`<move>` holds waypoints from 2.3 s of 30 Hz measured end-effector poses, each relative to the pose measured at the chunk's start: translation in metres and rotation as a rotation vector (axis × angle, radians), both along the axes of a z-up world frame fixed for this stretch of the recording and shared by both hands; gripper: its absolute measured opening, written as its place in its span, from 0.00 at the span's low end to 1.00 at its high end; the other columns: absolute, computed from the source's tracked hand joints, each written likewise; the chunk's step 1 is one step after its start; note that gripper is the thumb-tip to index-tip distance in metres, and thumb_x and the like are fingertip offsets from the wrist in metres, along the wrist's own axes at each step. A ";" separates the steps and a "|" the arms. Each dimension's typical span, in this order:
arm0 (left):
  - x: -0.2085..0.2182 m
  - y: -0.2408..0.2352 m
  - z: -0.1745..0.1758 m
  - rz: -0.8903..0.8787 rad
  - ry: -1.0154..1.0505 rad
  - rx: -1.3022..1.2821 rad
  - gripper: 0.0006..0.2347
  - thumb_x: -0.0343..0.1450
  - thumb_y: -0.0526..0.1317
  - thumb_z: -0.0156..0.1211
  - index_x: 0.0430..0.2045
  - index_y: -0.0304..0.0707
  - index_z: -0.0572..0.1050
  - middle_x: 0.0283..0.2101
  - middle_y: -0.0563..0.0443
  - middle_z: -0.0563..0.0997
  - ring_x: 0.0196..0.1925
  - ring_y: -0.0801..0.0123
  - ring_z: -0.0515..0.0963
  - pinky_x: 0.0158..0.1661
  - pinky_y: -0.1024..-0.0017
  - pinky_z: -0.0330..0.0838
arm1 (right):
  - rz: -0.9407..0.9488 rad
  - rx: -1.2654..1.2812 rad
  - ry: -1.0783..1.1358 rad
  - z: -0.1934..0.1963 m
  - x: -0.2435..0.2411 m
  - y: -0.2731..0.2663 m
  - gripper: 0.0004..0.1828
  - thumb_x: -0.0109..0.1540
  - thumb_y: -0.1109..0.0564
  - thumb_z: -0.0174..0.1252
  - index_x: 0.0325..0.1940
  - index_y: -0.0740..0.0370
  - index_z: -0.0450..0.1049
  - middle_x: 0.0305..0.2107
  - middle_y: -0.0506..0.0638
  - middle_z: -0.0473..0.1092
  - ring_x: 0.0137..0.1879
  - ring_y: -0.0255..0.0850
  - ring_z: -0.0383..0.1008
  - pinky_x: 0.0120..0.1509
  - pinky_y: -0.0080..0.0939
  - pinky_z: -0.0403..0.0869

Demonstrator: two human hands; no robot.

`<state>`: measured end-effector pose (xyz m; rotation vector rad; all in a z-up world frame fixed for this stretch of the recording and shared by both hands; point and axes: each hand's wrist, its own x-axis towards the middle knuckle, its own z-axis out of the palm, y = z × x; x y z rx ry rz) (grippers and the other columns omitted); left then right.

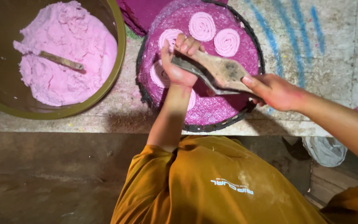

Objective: The person scoops pink dough from a bowl and uses a wooden tool to press and shape it into spiral patterns on a purple tray. The person repeats this process to create multiple spirals.

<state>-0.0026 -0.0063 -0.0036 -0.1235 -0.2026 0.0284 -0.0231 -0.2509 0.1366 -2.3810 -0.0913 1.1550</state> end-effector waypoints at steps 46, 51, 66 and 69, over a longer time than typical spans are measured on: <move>0.012 0.008 0.062 0.042 -0.093 -0.006 0.12 0.77 0.51 0.46 0.35 0.44 0.67 0.33 0.57 0.70 0.40 0.69 0.72 0.55 0.65 0.69 | 0.142 0.003 -0.034 0.030 0.024 -0.006 0.48 0.66 0.24 0.26 0.37 0.66 0.79 0.22 0.57 0.75 0.27 0.46 0.76 0.35 0.48 0.78; -0.016 0.005 0.073 0.075 -0.048 0.061 0.13 0.79 0.52 0.44 0.35 0.44 0.67 0.34 0.56 0.71 0.40 0.69 0.73 0.52 0.64 0.71 | 0.040 0.015 0.057 0.037 0.003 -0.019 0.49 0.65 0.22 0.31 0.35 0.67 0.82 0.21 0.57 0.77 0.28 0.46 0.78 0.35 0.47 0.79; -0.063 -0.024 -0.008 -0.504 0.194 1.300 0.21 0.82 0.46 0.33 0.65 0.28 0.62 0.39 0.43 0.85 0.22 0.74 0.64 0.23 0.72 0.59 | -0.184 0.395 -0.154 -0.038 -0.031 -0.093 0.42 0.68 0.26 0.37 0.33 0.65 0.77 0.23 0.54 0.74 0.30 0.41 0.73 0.35 0.43 0.72; -0.084 -0.017 -0.005 0.039 -0.197 2.136 0.23 0.73 0.38 0.50 0.66 0.39 0.62 0.48 0.47 0.82 0.38 0.64 0.82 0.36 0.65 0.78 | -0.320 0.559 -0.237 -0.066 -0.034 -0.100 0.39 0.71 0.27 0.41 0.39 0.67 0.74 0.27 0.53 0.73 0.33 0.41 0.72 0.38 0.41 0.72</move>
